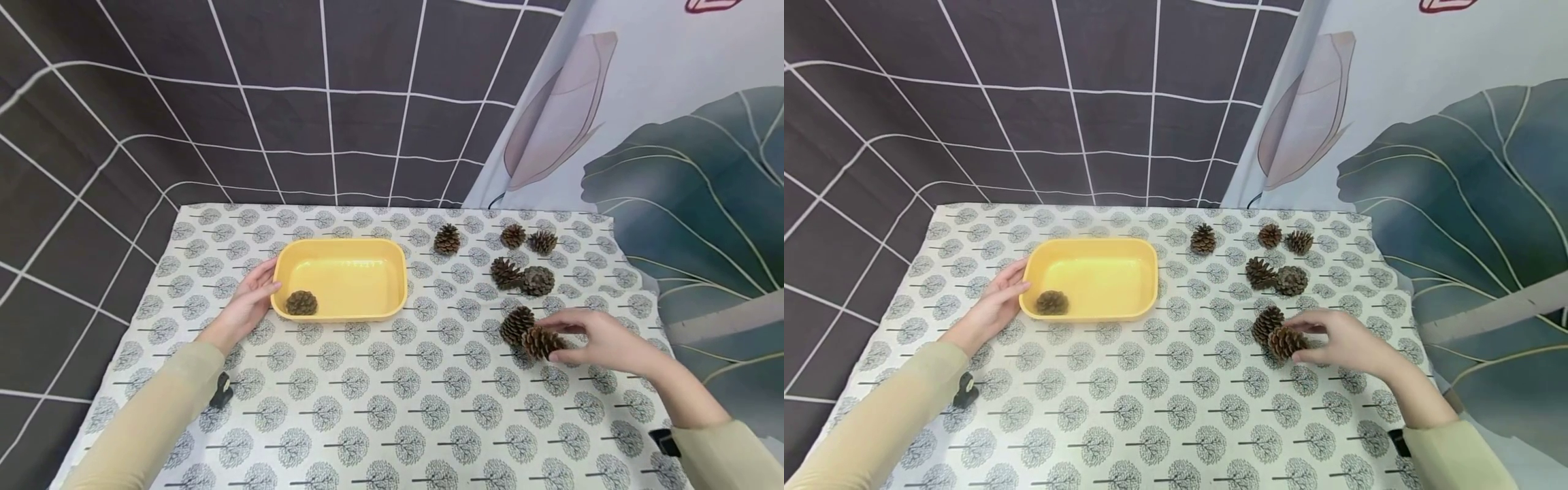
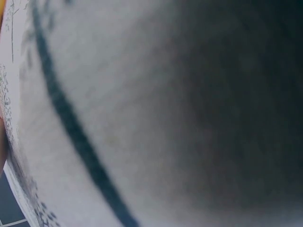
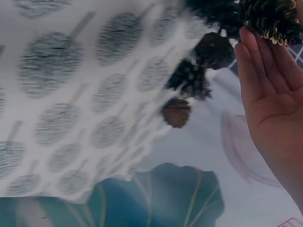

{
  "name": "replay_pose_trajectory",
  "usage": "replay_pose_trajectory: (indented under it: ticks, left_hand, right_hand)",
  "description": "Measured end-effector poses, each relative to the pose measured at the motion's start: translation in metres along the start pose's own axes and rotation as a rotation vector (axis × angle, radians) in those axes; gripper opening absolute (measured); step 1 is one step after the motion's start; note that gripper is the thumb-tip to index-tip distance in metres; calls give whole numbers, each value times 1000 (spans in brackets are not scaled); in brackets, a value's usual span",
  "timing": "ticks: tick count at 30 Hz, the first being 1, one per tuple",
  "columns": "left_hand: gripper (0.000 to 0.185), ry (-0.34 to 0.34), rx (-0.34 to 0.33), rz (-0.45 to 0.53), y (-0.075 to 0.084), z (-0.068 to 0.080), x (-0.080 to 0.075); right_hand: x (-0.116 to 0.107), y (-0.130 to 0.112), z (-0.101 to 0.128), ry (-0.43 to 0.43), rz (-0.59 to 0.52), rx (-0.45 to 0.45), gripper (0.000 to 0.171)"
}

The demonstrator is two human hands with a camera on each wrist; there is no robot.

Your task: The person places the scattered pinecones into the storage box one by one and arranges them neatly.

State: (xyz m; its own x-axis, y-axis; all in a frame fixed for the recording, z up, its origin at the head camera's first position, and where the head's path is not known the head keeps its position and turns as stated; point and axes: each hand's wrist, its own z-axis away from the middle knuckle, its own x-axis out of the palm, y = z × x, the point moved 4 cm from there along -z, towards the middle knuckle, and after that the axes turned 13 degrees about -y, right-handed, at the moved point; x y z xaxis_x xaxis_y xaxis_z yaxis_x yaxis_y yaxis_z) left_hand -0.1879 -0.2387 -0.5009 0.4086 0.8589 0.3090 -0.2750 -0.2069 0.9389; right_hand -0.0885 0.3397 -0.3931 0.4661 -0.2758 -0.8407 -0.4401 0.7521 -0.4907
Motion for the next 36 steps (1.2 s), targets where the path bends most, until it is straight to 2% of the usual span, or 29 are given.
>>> replay_pose_trajectory:
  ticks: [7,14,22,28,36]
  left_hand:
    - [73,0,-14,0,0,1,-1]
    - [72,7,-14,8,-2,-1,-1]
    - [72,7,-8,9,-1,-1,-1]
    - [73,5,-14,0,-1,0,-2]
    - [73,1,-15,-13,-1,-1,-2]
  right_hand:
    - [-16,-16,-34,10,26,30,57]
    - [-20,-29,-68,43,-34,40,55]
    - [-18,-39,-111,18,-112,-37,55]
    - [-13,-46,-141,0,-140,-57,57]
    - [-5,-67,-176,-9,-165,-87,57]
